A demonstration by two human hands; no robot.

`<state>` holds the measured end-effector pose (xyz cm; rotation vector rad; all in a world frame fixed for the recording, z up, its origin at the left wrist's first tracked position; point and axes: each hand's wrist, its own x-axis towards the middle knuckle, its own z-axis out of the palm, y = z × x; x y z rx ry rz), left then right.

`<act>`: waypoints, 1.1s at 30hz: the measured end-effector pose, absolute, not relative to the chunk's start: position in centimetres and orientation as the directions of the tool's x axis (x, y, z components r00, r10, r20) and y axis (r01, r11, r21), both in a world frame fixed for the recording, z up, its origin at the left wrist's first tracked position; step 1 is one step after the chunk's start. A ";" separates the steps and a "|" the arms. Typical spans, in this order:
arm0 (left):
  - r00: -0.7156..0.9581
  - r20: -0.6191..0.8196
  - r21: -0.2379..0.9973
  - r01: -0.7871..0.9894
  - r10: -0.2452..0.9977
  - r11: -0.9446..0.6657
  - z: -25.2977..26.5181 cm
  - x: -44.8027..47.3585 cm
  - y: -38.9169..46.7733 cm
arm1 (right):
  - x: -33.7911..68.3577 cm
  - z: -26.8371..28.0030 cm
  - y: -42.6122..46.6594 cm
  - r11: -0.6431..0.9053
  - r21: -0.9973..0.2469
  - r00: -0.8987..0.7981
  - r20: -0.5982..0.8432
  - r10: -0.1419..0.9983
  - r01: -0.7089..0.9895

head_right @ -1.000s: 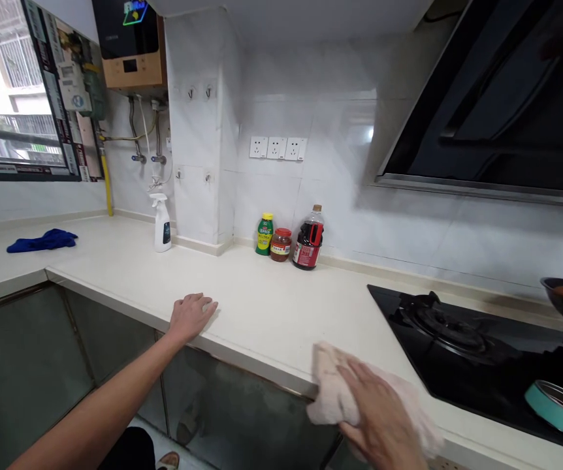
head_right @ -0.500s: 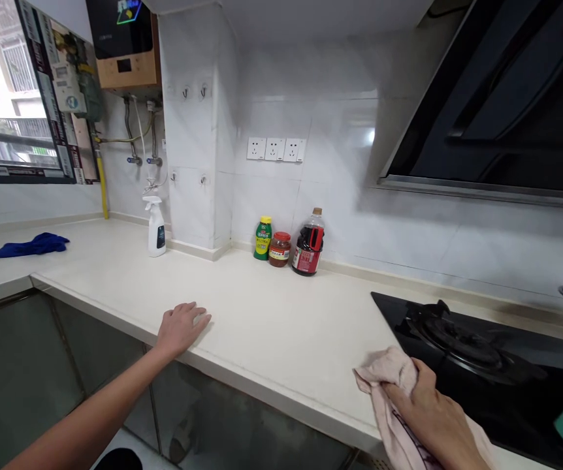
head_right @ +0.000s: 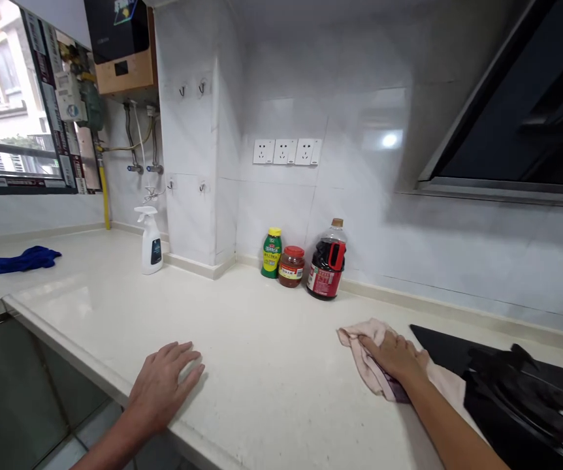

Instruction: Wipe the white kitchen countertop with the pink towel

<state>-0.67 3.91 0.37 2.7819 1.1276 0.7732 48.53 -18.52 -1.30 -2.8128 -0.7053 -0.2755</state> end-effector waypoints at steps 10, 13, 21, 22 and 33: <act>0.586 0.638 0.202 0.498 0.499 -0.843 -1.2 -0.8 4.1 | 43.2 -0.7 -0.8 -0.701 -0.102 0.708 0.144 0.692 0.706; 0.521 0.746 0.189 0.430 0.414 -0.883 -1.0 -0.8 3.7 | 40.6 -0.4 4.2 -0.636 -0.088 0.642 0.127 0.756 0.767; 0.379 0.866 0.178 0.376 0.326 -0.909 -2.6 0.3 4.0 | 36.4 0.9 15.3 -0.485 -0.108 0.496 0.124 0.860 0.868; 0.362 0.876 0.175 0.376 0.319 -0.910 -3.2 0.5 4.2 | 36.0 1.1 16.4 -0.467 -0.115 0.479 0.126 0.869 0.877; 0.274 0.899 0.228 0.369 0.340 -0.901 -2.6 0.5 4.1 | 26.5 1.9 20.7 -0.067 -0.176 0.099 0.180 0.979 0.982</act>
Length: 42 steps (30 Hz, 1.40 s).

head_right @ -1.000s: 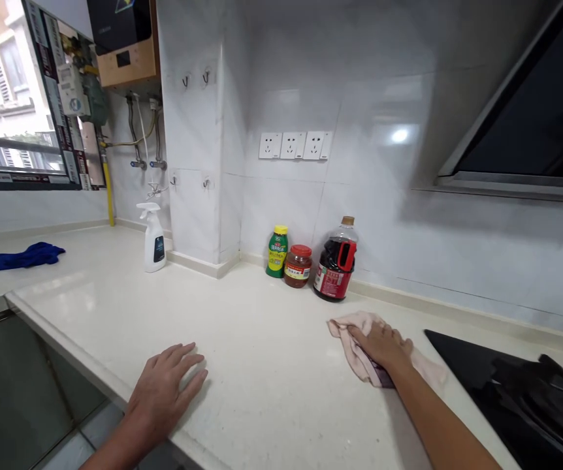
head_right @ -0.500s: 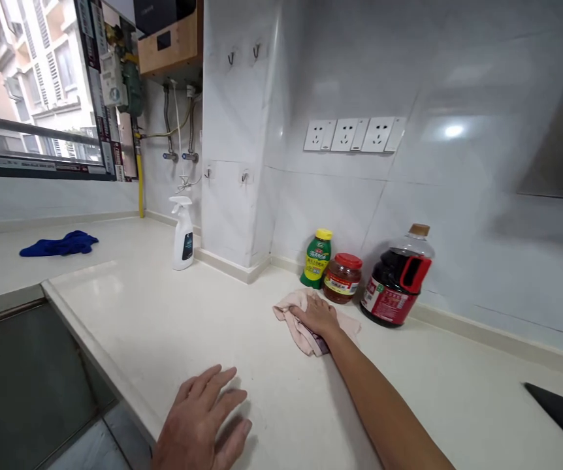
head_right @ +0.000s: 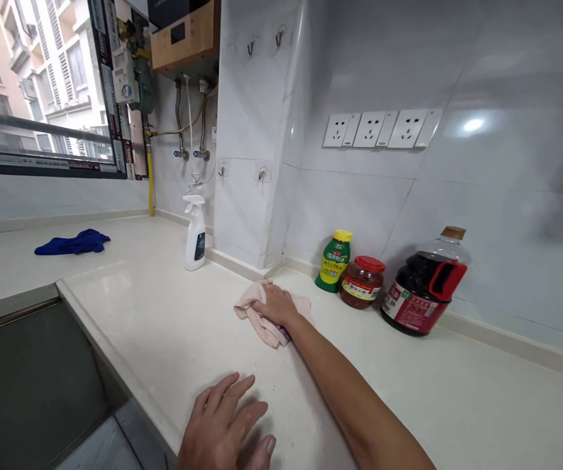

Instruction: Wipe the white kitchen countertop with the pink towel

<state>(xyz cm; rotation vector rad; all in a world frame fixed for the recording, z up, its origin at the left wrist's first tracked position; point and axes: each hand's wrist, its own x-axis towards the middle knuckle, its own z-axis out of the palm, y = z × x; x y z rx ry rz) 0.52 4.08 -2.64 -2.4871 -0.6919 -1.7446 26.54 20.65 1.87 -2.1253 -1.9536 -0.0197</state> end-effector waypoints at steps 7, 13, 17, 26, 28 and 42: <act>0.350 0.858 0.229 0.394 0.376 -0.890 -1.0 -1.0 3.5 | 20.1 1.5 14.2 0.202 -0.127 -0.176 0.192 0.966 0.971; 0.424 0.825 0.166 0.451 0.375 -0.877 -1.1 -1.3 3.6 | 26.2 1.9 8.4 -0.129 -0.131 0.162 0.285 0.945 0.983; 0.417 0.824 0.169 0.464 0.383 -0.870 -1.2 -1.2 3.6 | 34.3 2.1 1.9 -0.495 -0.185 0.529 0.309 0.791 0.849; 0.395 0.837 0.178 0.456 0.378 -0.872 -1.2 -0.9 3.4 | 41.6 1.5 -7.0 -0.858 -0.232 0.887 0.182 0.424 0.458; 0.389 0.843 0.170 0.463 0.371 -0.870 -1.0 -0.9 3.3 | 40.4 1.4 -4.2 -0.850 -0.225 0.879 0.135 0.457 0.477; 0.262 0.894 0.199 0.491 0.362 -0.848 -0.8 -1.9 3.0 | 17.1 2.2 9.3 -0.053 -0.232 0.068 0.057 0.996 0.971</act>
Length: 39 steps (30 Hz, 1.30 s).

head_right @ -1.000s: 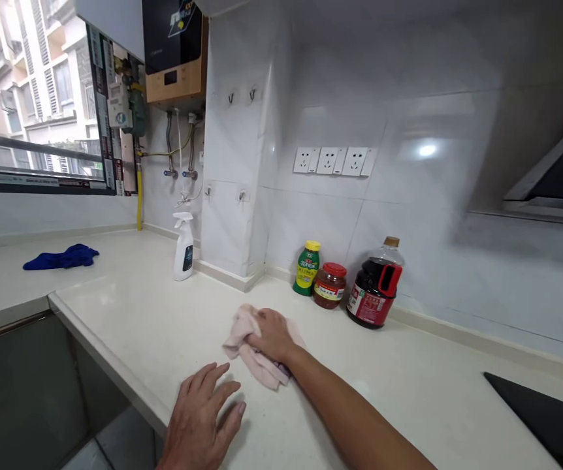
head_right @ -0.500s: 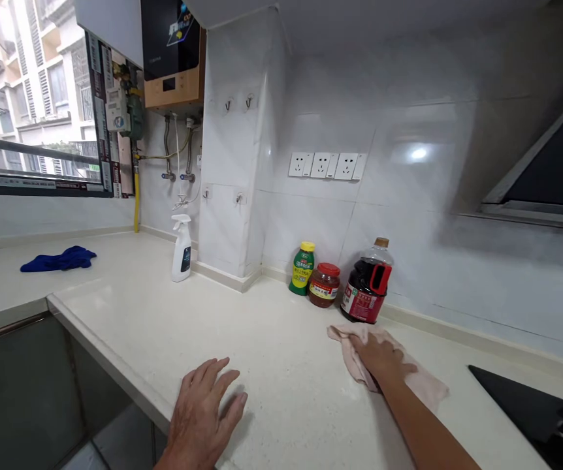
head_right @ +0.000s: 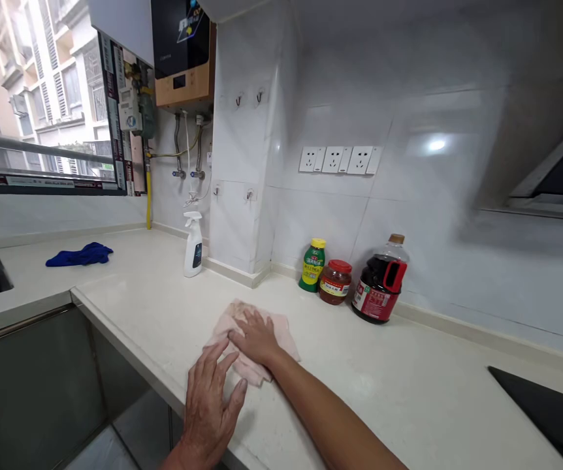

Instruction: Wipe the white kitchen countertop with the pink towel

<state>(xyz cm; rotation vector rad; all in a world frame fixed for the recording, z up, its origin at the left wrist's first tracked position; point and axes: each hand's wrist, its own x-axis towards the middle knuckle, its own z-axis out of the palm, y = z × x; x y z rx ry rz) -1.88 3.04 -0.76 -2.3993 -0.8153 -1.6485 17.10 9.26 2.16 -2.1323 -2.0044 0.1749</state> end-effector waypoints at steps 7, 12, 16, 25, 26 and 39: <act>0.252 0.894 0.207 0.499 0.370 -0.841 -1.1 -1.9 3.4 | 20.3 1.2 1.4 -0.005 -0.211 0.026 0.095 0.995 0.977; 0.271 0.883 0.212 0.501 0.384 -0.839 -1.1 -1.9 3.4 | 30.8 0.8 -4.1 -0.481 -0.181 0.505 0.120 0.855 0.858; 0.263 0.883 0.223 0.492 0.388 -0.842 -1.0 -1.7 3.4 | 37.4 1.0 -11.4 -0.739 -0.159 0.755 0.113 0.645 0.655; 0.282 0.863 0.253 0.476 0.419 -0.842 -0.9 -1.5 3.3 | 34.9 1.5 -10.1 -0.838 -0.188 0.855 0.025 0.518 0.513; 0.282 0.863 0.254 0.475 0.419 -0.842 -0.9 -1.5 3.4 | 33.2 1.5 -8.5 -0.796 -0.195 0.814 0.024 0.580 0.573; 0.395 0.755 0.409 0.340 0.523 -0.847 0.2 -4.2 6.6 | 14.8 1.5 -6.9 -0.002 -0.270 0.018 0.059 0.998 0.963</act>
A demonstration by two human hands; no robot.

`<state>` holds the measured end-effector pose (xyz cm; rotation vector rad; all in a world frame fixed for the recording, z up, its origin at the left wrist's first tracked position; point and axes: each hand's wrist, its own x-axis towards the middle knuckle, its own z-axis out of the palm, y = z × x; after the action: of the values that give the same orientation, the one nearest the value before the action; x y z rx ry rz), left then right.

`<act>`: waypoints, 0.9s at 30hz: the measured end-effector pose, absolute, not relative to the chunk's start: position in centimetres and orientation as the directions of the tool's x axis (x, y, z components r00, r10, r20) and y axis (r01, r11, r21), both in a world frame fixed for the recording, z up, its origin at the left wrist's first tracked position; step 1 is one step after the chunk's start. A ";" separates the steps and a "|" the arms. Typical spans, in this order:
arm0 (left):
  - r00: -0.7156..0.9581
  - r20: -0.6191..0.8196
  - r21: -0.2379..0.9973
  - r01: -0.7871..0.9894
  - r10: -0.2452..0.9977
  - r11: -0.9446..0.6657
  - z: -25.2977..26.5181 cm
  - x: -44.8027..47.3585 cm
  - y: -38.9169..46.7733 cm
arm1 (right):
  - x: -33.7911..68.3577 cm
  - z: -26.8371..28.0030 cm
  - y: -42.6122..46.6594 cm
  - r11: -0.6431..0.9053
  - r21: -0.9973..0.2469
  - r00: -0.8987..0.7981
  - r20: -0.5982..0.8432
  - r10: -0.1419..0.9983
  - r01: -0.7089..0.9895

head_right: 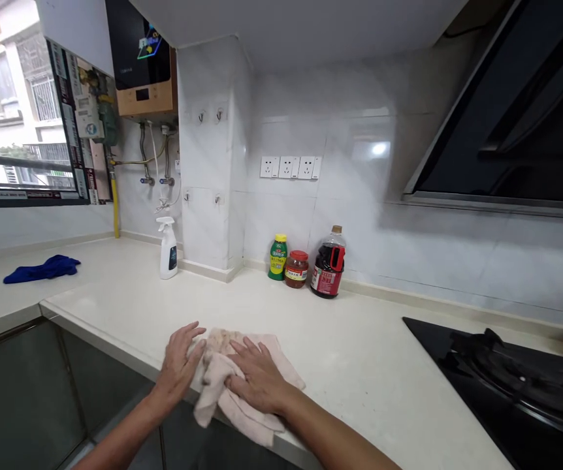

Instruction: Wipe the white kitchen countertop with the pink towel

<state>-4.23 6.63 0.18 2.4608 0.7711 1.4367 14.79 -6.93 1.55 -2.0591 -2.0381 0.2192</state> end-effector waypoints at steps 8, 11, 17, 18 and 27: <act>0.381 0.470 0.319 0.768 0.796 -0.555 3.9 -9.2 15.7 | 29.6 0.9 -14.0 -0.623 -0.186 0.644 0.079 0.761 0.759; 0.330 0.402 0.315 0.826 0.854 -0.467 3.9 -10.0 18.0 | 33.3 0.8 -19.0 -0.794 -0.157 0.809 0.092 0.580 0.587; 0.378 0.356 0.265 0.836 0.854 -0.480 3.0 -9.6 18.9 | 32.7 0.2 -25.1 -0.860 -0.125 0.869 0.082 0.488 0.495; 0.377 0.347 0.256 0.843 0.859 -0.473 2.9 -9.5 18.9 | 31.8 0.0 -24.9 -0.860 -0.121 0.868 0.072 0.490 0.496; 0.383 0.330 0.239 0.850 0.863 -0.469 2.6 -9.5 19.4 | 17.0 1.4 -12.0 -0.521 -0.186 0.534 0.025 0.845 0.833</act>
<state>-9.46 19.35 2.62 2.5874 1.6034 0.6471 16.97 -11.97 1.42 -2.5943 -1.4333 0.1012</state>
